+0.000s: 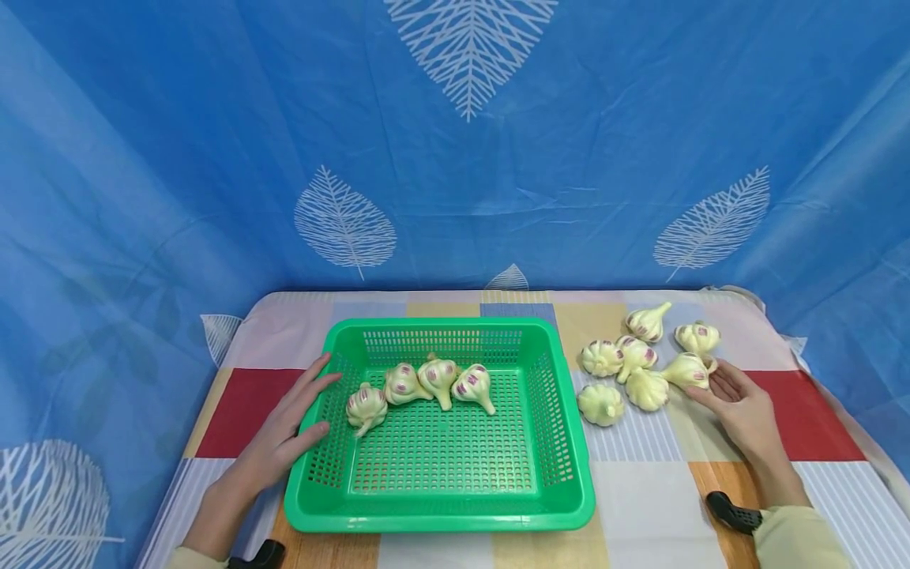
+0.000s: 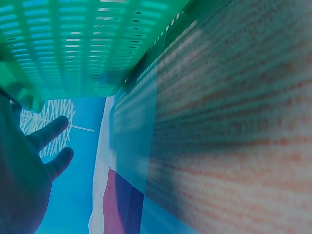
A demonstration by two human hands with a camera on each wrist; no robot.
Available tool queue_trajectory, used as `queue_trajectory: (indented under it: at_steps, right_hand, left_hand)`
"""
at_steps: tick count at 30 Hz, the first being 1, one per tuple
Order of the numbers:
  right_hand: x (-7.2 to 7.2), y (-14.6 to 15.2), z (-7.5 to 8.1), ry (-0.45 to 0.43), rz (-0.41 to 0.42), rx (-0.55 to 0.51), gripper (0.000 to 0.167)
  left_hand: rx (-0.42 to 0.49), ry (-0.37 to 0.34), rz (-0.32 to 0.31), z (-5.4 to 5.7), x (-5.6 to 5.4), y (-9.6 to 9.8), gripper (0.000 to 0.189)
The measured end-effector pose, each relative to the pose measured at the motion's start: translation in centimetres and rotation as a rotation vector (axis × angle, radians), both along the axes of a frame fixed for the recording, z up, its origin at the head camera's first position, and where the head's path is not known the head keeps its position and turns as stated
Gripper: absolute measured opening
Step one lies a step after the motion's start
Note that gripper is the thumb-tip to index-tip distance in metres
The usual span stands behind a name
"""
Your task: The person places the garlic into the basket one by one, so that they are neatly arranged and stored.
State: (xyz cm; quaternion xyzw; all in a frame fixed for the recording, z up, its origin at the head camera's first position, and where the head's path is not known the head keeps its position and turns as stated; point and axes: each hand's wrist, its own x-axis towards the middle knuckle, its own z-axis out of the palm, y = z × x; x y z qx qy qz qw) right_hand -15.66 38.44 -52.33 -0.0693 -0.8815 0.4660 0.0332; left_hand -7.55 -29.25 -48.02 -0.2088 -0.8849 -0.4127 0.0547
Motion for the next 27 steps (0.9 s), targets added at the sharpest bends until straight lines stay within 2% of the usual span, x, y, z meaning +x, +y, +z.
queue_trajectory:
  at_steps: [9, 16, 27]
  right_hand:
    - [-1.2, -1.2, 0.2, -0.021, 0.035, 0.042, 0.084]
    - [-1.4, -1.4, 0.3, -0.083, 0.000, 0.082, 0.085]
    - [-1.6, -1.7, 0.0, -0.103, -0.032, 0.069, 0.086]
  left_hand:
    - [0.004, -0.021, -0.008, 0.0, 0.1, 0.1, 0.064]
    - [0.007, -0.010, -0.001, -0.1, 0.0, 0.0, 0.064]
    - [0.002, -0.009, -0.008, -0.3, 0.1, 0.1, 0.065]
